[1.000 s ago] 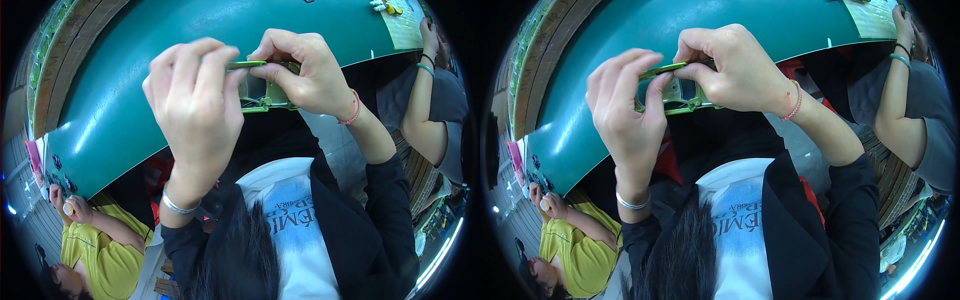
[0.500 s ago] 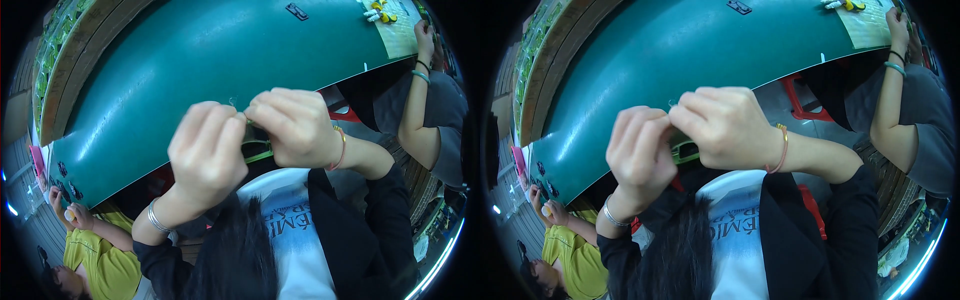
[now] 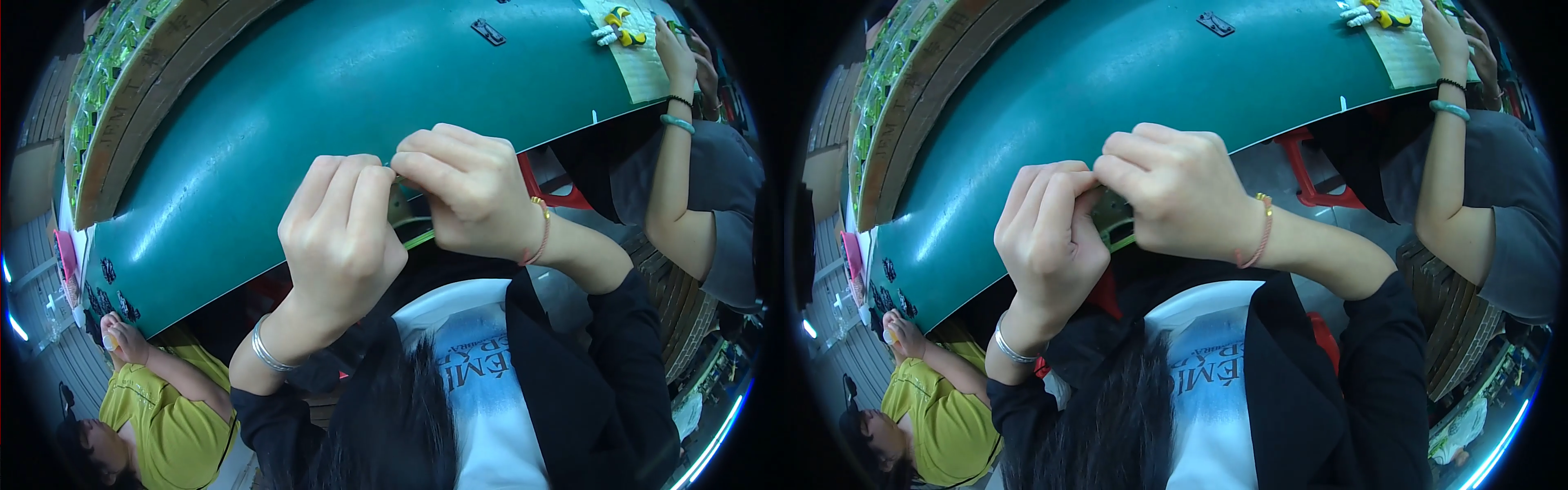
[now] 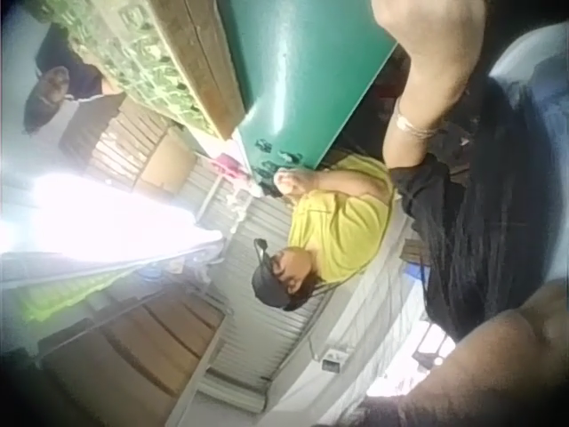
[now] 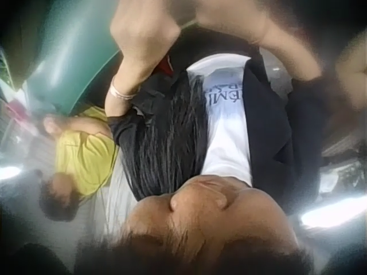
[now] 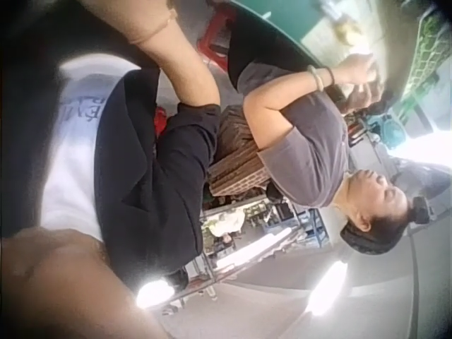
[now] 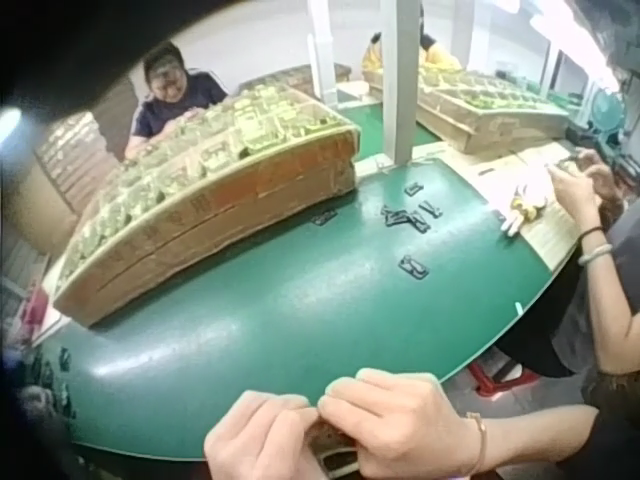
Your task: The person assembles toy cars by taking car bodies from a tray, picking up small plastic parts from the table, and pressing the parts into the car bodies by hand.
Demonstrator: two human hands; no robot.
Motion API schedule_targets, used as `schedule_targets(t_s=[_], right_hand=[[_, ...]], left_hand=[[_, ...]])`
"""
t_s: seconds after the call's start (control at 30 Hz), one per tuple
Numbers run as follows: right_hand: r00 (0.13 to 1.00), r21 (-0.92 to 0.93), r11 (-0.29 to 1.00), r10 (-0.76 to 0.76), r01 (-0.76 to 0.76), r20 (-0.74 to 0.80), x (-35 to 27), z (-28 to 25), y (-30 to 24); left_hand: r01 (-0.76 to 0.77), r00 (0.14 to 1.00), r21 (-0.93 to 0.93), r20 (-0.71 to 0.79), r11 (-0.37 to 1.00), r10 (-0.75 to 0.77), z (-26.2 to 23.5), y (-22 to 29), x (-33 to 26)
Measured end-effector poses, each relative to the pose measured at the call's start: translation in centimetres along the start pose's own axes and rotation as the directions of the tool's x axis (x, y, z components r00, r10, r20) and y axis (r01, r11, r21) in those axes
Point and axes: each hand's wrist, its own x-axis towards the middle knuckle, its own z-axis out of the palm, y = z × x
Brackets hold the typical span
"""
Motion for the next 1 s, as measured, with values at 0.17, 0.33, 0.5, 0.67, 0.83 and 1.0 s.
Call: schedule_targets(t_s=[0.17, 0.33, 0.5, 0.67, 0.83, 1.0], right_hand=[[0.997, -0.096, 0.995, -0.027, 0.02, -0.073, 0.7, -0.6, 0.3], [0.987, -0.243, 0.964, -0.133, 0.108, -0.091, 1.3, -0.1, -0.4], [0.995, -0.152, 0.984, -0.096, 0.095, 0.003, 0.7, 0.1, -0.2], [0.99, 0.035, 0.997, 0.066, -0.071, 0.127, 0.3, -0.8, 0.3], [0.916, 0.337, 0.882, 0.209, -0.328, 0.344, 0.1, -3.1, -0.3], [0.98, 0.198, 0.976, 0.051, -0.089, 0.192, -0.3, -2.7, -1.3]], left_hand=[[0.038, 0.997, 0.148, 0.061, 0.988, -0.047, -0.9, -0.3, 0.8], [-0.048, 0.998, 0.188, -0.031, 0.981, 0.055, -0.7, -0.1, 0.4], [-0.097, 0.992, 0.213, -0.059, 0.972, 0.111, 0.3, -0.4, -0.1], [0.143, 0.976, -0.012, 0.166, 0.99, -0.139, -0.7, -0.2, -0.3], [0.507, 0.861, -0.388, 0.267, 0.77, -0.432, -3.3, 0.4, -1.6], [0.523, 0.852, -0.423, 0.234, 0.74, -0.469, -4.4, 1.9, -2.2]])
